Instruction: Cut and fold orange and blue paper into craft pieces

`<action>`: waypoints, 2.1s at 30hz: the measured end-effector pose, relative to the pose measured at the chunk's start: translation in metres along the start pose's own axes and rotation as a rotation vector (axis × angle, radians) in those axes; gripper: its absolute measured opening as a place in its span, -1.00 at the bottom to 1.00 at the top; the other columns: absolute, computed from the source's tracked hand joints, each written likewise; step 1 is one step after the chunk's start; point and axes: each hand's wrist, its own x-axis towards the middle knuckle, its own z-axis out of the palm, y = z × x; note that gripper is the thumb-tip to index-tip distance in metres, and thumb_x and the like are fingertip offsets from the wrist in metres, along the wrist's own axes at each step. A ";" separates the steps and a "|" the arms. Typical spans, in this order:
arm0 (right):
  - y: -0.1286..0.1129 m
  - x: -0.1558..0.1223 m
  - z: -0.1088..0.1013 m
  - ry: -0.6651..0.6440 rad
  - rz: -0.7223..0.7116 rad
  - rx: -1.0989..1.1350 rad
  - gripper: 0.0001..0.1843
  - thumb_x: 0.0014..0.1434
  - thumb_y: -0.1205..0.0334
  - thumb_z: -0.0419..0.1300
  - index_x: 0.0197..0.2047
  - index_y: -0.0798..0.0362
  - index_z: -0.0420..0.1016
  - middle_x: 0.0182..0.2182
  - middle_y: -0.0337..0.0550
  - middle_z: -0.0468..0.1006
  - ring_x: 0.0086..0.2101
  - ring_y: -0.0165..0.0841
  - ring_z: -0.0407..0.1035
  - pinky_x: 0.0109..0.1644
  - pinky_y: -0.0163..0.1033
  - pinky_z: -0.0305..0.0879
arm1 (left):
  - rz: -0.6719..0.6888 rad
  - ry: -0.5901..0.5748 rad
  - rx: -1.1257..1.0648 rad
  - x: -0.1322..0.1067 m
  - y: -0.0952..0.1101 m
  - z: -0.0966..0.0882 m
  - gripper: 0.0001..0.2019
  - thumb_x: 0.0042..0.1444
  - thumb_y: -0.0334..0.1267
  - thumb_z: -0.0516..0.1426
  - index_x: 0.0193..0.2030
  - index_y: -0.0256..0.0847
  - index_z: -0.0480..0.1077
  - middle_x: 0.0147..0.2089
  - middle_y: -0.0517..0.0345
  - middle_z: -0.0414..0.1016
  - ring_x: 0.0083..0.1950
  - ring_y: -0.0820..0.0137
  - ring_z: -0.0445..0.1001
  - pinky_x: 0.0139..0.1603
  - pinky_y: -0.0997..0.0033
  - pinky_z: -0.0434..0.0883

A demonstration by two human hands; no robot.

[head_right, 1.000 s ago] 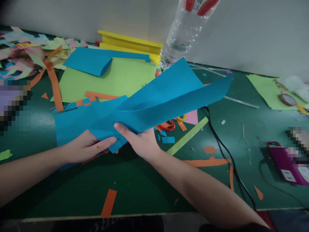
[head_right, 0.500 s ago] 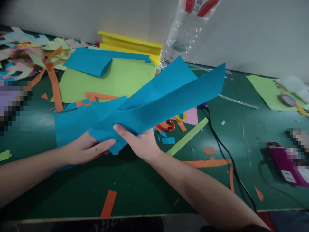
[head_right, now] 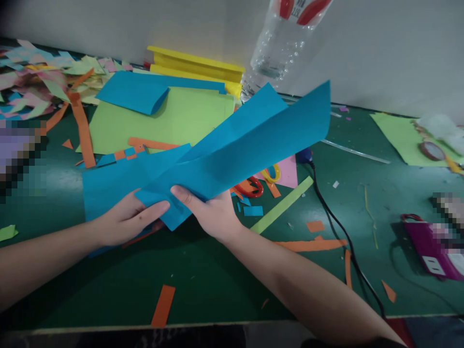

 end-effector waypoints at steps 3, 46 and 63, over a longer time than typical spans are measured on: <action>0.004 0.000 0.000 0.062 0.003 -0.022 -0.63 -0.02 0.04 0.36 -0.12 -0.08 0.52 -0.10 -0.16 0.60 -0.02 -0.16 0.46 0.07 0.03 0.45 | -0.077 0.100 0.009 0.000 -0.001 -0.001 -0.43 0.30 -0.05 -0.11 -0.73 -0.21 0.18 -0.75 0.25 0.24 -0.69 0.56 0.22 -0.63 0.54 0.19; 0.008 0.002 0.003 0.141 0.100 0.123 -0.41 -0.05 0.02 0.38 0.06 -0.08 0.41 0.02 -0.13 0.55 -0.01 -0.12 0.46 0.03 0.03 0.48 | -0.088 0.222 0.100 0.004 0.001 -0.005 -0.56 0.33 -0.17 -0.10 -0.59 -0.21 0.21 -0.62 0.29 0.29 -0.58 0.54 0.28 -0.53 0.53 0.21; 0.005 0.001 0.003 0.104 0.085 0.093 -0.41 -0.01 0.00 0.35 0.10 -0.12 0.42 -0.06 -0.16 0.59 -0.02 -0.13 0.46 0.05 0.05 0.47 | -0.040 0.260 0.083 0.005 0.000 -0.005 -0.58 0.29 -0.25 -0.04 -0.63 -0.22 0.23 -0.64 0.30 0.26 -0.62 0.57 0.24 -0.58 0.53 0.16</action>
